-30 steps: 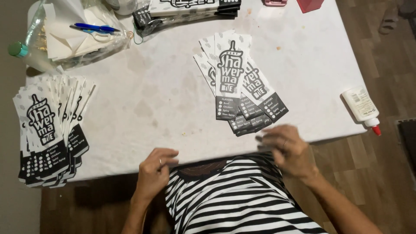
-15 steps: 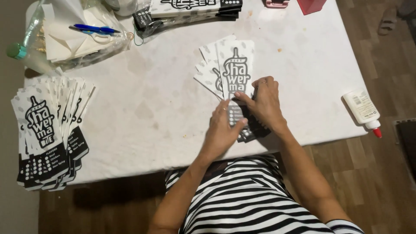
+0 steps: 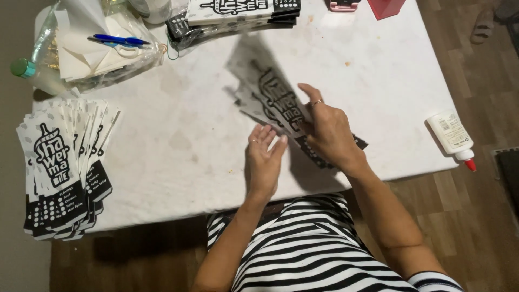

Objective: Applying glue to the edges of paper food wrappers and stacking them to assemble a batch.

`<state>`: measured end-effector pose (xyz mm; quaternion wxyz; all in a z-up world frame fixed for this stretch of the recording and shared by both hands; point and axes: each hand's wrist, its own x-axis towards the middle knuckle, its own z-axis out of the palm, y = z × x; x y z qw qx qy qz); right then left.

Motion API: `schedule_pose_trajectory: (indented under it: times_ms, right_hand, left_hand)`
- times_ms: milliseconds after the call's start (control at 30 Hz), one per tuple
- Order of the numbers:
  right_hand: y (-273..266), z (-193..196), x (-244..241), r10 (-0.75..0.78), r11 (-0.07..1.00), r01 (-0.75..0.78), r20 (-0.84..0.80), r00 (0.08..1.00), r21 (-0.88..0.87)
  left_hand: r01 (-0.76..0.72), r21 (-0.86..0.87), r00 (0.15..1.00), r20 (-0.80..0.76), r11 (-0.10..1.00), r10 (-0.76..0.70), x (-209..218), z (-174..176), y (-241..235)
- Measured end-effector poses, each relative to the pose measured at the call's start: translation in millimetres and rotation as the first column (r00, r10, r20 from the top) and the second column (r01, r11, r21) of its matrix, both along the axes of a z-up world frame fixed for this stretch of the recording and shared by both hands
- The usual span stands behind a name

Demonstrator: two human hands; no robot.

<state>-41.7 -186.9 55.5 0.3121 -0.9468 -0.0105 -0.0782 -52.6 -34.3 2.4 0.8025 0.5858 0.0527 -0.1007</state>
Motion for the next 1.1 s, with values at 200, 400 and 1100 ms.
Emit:
schedule_pose_trajectory:
  times_ms: [200, 400, 1100]
  right_hand:
    - [2.8, 15.6, -19.0, 0.245, 0.928, -0.139, 0.288, 0.926, -0.345]
    - [-4.3, -0.7, -27.9, 0.133, 0.989, -0.149, 0.490, 0.861, -0.005]
    - [10.9, -44.6, -61.5, -0.290, 0.717, -0.007, 0.308, 0.906, 0.697]
  left_hand:
    - [-0.420, -0.511, 0.888, -0.402, 0.750, 0.223, 15.0, 48.8, -7.5]
    - [-0.518, -0.554, 0.836, -0.490, 0.652, 0.248, 19.9, -41.8, 2.8]
    - [-0.349, -0.695, 0.899, -0.437, 0.629, 0.015, 7.5, -85.4, -16.4]
